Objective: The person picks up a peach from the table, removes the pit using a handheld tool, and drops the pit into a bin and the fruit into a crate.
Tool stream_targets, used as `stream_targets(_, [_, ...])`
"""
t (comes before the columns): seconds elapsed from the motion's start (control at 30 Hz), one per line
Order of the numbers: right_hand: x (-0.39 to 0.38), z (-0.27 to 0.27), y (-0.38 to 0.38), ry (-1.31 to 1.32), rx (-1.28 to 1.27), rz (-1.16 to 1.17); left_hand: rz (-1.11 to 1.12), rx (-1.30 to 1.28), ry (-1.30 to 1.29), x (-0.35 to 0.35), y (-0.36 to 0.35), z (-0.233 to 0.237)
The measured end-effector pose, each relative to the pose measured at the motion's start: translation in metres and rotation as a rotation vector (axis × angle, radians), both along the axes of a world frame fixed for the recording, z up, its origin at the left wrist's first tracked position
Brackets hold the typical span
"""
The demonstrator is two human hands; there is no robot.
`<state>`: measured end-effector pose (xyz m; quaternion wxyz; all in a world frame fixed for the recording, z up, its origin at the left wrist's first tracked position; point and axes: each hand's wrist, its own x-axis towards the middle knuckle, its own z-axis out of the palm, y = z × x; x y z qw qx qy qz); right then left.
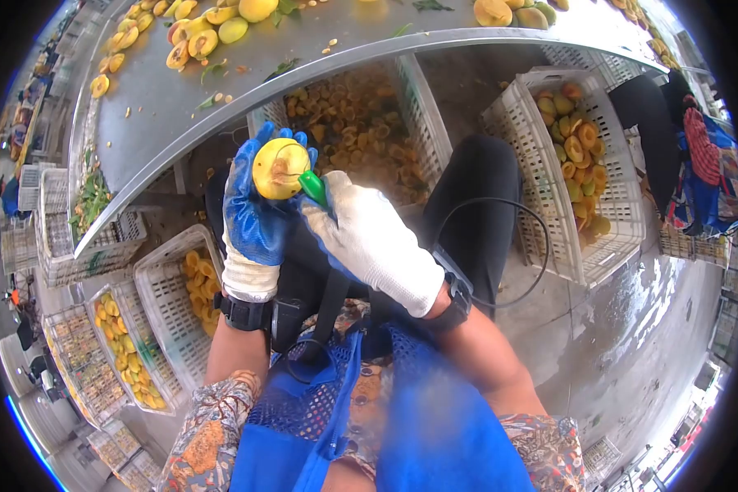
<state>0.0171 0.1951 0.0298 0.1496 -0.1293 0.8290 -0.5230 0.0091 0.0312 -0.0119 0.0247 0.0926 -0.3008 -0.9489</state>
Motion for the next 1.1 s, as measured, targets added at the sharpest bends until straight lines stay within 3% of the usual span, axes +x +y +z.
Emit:
stream_targets(0.07, [0.007, -0.003, -0.004, 0.055, 0.005, 0.018, 0.016, -0.125, -0.045, -0.001, 0.007, 0.012])
stream_targets(0.27, [0.009, -0.012, -0.007, 0.049, 0.044, 0.040, -0.092, -0.122, 0.070, -0.003, 0.007, 0.009])
stream_targets(0.53, [0.016, -0.046, -0.015, 0.122, -0.022, 0.126, -0.033, -0.223, -0.166, 0.000, 0.006, 0.003])
stream_targets(0.63, [0.016, -0.036, -0.011, -0.074, 0.054, 0.163, -0.056, -0.342, -0.232, 0.003, 0.005, -0.005])
stream_targets(0.73, [0.017, -0.044, -0.009, -0.294, -0.089, 0.202, -0.107, -0.411, -0.240, 0.002, 0.003, -0.012])
stream_targets(0.83, [0.014, -0.044, 0.000, -0.845, -0.491, 0.259, -0.253, -0.474, -0.266, -0.002, -0.005, -0.019])
stream_targets(0.87, [0.017, -0.035, 0.005, -0.817, -0.476, 0.240, -0.289, -0.434, -0.269, -0.003, -0.003, -0.017])
stream_targets(0.97, [0.013, -0.027, 0.012, -1.180, -0.658, 0.221, -0.306, -0.495, -0.365, -0.001, 0.002, -0.005])
stream_targets(1.0, [0.017, -0.026, 0.011, -1.137, -0.703, 0.202, -0.309, -0.484, -0.361, -0.002, 0.002, -0.008])
stream_targets(1.1, [0.019, -0.041, 0.010, -1.417, -0.947, 0.228, -0.266, -0.523, -0.365, 0.000, 0.009, -0.009])
